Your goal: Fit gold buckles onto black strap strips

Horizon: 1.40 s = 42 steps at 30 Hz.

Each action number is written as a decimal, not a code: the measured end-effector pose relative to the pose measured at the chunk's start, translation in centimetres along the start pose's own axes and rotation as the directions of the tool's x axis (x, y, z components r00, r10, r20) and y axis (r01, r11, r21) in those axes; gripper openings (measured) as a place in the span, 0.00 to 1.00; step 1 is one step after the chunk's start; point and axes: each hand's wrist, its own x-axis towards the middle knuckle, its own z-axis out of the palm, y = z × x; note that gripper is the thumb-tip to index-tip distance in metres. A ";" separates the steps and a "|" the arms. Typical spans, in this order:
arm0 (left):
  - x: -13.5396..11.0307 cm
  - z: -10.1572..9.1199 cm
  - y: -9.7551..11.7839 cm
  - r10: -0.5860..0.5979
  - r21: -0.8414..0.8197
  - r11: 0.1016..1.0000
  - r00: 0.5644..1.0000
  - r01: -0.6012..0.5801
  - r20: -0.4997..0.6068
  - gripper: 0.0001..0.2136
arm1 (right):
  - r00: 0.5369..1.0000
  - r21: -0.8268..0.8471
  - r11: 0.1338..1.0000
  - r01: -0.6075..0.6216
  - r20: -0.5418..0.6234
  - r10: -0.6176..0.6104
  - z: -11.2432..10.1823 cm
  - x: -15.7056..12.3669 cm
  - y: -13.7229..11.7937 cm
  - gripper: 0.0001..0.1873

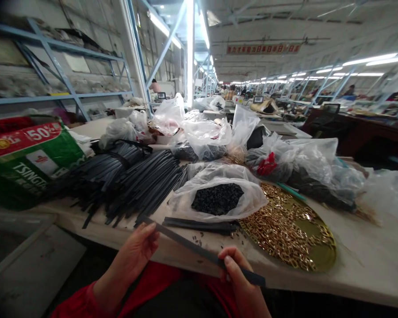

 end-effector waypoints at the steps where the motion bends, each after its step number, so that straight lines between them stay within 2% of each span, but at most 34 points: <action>1: 0.5 0.0 -0.2 -0.027 0.032 0.999 0.999 0.026 0.025 0.05 | 0.998 0.034 0.998 -0.058 0.032 0.057 0.3 0.0 0.7 0.11; 3: 1.6 0.2 0.1 -0.069 0.100 0.993 0.994 0.061 0.080 0.07 | 0.983 0.032 0.990 -0.140 0.123 0.135 1.1 0.0 2.2 0.10; 4: 2.1 0.4 0.7 -0.066 0.123 0.991 0.993 0.054 0.099 0.09 | 0.975 -0.027 0.991 -0.132 0.177 0.135 1.5 0.0 2.9 0.09; 6: 3.1 1.2 2.7 0.009 0.144 0.989 0.991 -0.028 0.134 0.11 | 0.950 -0.248 0.969 -0.005 0.303 0.082 2.1 0.5 3.9 0.16; 7: 3.6 1.6 4.0 0.068 0.150 0.985 0.987 -0.090 0.146 0.11 | 0.934 -0.368 0.925 0.091 0.355 0.049 2.3 1.0 4.0 0.23; 9: 4.6 2.4 6.3 0.164 0.224 0.949 0.953 -0.223 0.256 0.13 | 0.913 -0.553 0.794 0.254 0.408 -0.008 2.3 2.8 3.4 0.31; 10: 5.1 2.8 7.0 0.141 0.315 0.918 0.942 -0.240 0.304 0.14 | 0.914 -0.616 0.727 0.305 0.404 -0.041 2.2 4.0 2.7 0.30; 11: 5.5 3.1 7.2 0.070 0.409 0.884 0.929 -0.227 0.363 0.14 | 0.914 -0.662 0.666 0.344 0.397 -0.077 2.0 5.4 1.8 0.28; 13: 6.1 3.6 6.3 -0.181 0.566 0.819 0.890 -0.100 0.419 0.15 | 0.907 -0.730 0.547 0.410 0.391 -0.159 1.8 8.5 -0.1 0.21; 14: 6.5 3.9 5.3 -0.327 0.610 0.792 0.850 0.008 0.413 0.15 | 0.907 -0.767 0.486 0.419 0.381 -0.181 1.7 10.2 -0.9 0.18; 15: 6.8 4.0 4.2 -0.466 0.625 0.767 0.794 0.143 0.390 0.15 | 0.912 -0.806 0.426 0.410 0.360 -0.196 1.8 11.9 -1.5 0.15; 17: 7.6 4.2 2.0 -0.674 0.559 0.708 0.650 0.431 0.352 0.15 | 0.930 -0.889 0.279 0.364 0.328 -0.167 2.1 15.1 -1.9 0.12; 19: 8.4 4.1 0.5 -0.768 0.433 0.641 0.526 0.634 0.366 0.14 | 0.948 -0.945 0.088 0.314 0.306 -0.091 2.5 17.9 -1.3 0.11; 20: 8.7 4.1 0.1 -0.785 0.377 0.614 0.485 0.693 0.385 0.13 | 0.954 -0.955 0.036 0.294 0.291 -0.064 2.7 19.1 -0.7 0.10; 21: 9.0 4.0 -0.1 -0.790 0.338 0.597 0.462 0.728 0.403 0.13 | 0.960 -0.961 -0.004 0.277 0.277 -0.040 2.8 20.0 -0.2 0.09; 23: 9.5 4.0 -0.2 -0.794 0.301 0.579 0.442 0.757 0.416 0.14 | 0.968 -0.967 -0.033 0.251 0.251 -0.016 3.0 21.2 0.8 0.07; 24: 9.6 4.0 -0.2 -0.795 0.297 0.579 0.445 0.759 0.412 0.14 | 0.970 -0.969 -0.048 0.244 0.244 -0.005 3.0 21.5 1.1 0.06; 26: 9.8 4.2 -0.4 -0.789 0.311 0.599 0.478 0.738 0.385 0.15 | 0.970 -0.967 -0.078 0.243 0.243 0.016 3.0 21.8 1.3 0.05; 30: 9.6 4.6 -0.9 -0.759 0.410 0.649 0.583 0.641 0.291 0.17 | 0.965 -0.957 -0.127 0.260 0.257 0.046 2.8 21.8 1.0 0.04; 32: 9.3 4.9 -1.1 -0.720 0.490 0.670 0.649 0.557 0.247 0.17 | 0.965 -0.952 -0.155 0.264 0.258 0.054 2.8 21.7 0.8 0.04; 35: 8.5 5.1 -1.3 -0.585 0.629 0.700 0.777 0.338 0.233 0.17 | 0.964 -0.945 -0.191 0.267 0.261 0.053 2.9 21.5 0.6 0.04; 37: 8.0 5.1 -1.5 -0.487 0.705 0.683 0.839 0.192 0.243 0.16 | 0.962 -0.940 -0.208 0.272 0.268 0.048 3.0 21.3 0.6 0.03; 40: 7.4 4.8 -1.9 -0.310 0.771 0.632 0.886 -0.078 0.344 0.14 | 0.958 -0.932 -0.221 0.286 0.285 0.036 3.0 21.1 0.5 0.03; 42: 7.0 4.4 -2.2 -0.191 0.786 0.557 0.881 -0.266 0.433 0.13 | 0.955 -0.930 -0.222 0.293 0.296 0.020 3.0 20.9 0.5 0.03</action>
